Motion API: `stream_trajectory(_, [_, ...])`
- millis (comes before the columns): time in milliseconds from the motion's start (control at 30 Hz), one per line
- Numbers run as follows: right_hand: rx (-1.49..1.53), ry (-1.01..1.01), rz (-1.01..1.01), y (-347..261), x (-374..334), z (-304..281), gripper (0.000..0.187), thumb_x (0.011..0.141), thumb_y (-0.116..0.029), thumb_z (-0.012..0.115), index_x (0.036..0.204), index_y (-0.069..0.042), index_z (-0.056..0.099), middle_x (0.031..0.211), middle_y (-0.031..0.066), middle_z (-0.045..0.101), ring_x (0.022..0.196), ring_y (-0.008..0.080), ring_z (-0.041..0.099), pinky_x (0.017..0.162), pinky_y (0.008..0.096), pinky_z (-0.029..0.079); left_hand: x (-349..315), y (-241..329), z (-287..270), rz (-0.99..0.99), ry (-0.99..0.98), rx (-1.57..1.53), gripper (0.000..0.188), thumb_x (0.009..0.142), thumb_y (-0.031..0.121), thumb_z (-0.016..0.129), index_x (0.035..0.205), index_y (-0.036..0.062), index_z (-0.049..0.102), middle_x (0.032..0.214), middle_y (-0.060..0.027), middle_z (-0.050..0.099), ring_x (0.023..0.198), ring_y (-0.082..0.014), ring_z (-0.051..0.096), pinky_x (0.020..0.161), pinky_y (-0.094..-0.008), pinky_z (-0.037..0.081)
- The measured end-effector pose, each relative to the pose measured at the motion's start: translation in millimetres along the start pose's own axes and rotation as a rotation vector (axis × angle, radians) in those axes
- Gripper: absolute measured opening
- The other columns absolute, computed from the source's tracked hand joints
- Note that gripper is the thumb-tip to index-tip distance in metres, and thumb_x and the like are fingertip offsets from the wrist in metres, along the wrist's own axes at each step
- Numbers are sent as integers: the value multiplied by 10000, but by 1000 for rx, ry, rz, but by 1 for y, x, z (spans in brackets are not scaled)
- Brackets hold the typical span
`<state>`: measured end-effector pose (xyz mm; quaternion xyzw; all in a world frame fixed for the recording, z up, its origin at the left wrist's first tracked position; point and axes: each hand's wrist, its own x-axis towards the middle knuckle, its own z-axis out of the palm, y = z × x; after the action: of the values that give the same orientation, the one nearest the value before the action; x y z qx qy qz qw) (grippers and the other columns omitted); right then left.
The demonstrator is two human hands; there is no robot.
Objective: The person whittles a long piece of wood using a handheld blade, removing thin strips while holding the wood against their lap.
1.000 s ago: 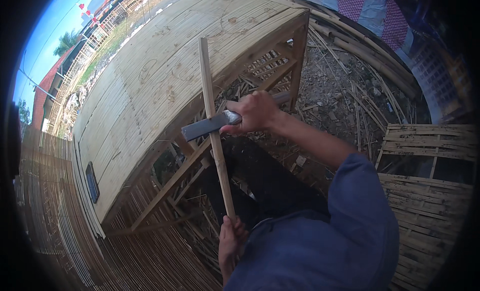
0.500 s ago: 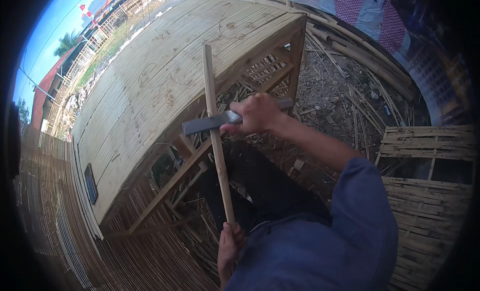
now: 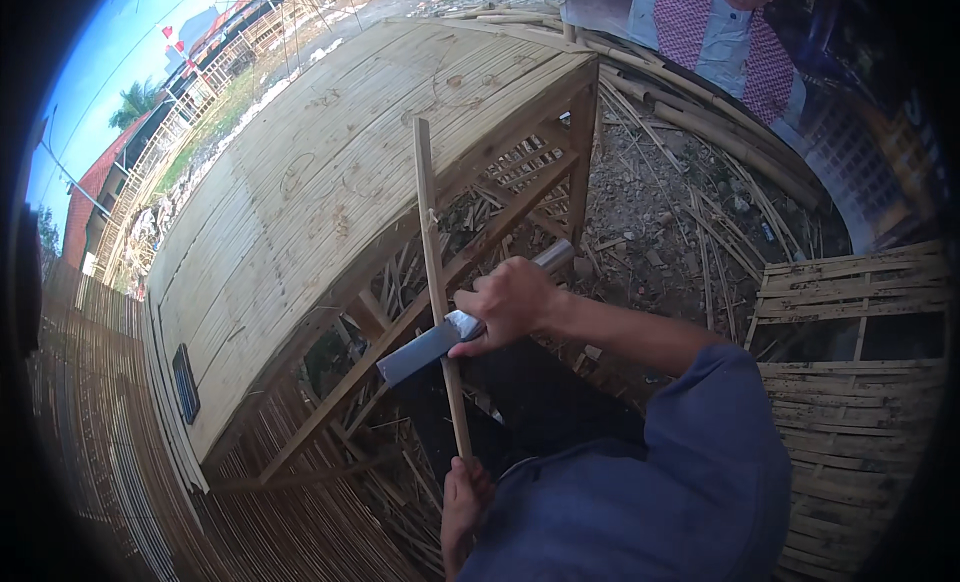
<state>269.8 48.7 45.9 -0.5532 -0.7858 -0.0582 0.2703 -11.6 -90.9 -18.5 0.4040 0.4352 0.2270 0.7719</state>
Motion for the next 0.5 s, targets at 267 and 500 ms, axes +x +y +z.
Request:
stream_trajectory(267, [-38,66,-118,5,9,-23,685,760,-745,440,614,-82,529,468,93,532,472,289,608,438,406,491,-12,8,7,38,77,181,502,986,459,244,655,98,350,537,49,291,454,-56,289,419,-239,238])
stream_trajectory(500, [-187,214,399,92,43,-58,659,809,-697,416,632,-75,544,486,112,538,502,309,616,475,421,502,-27,-14,13,70,53,351,496,1001,358,289,652,40,438,539,26,355,498,-63,372,456,-236,299])
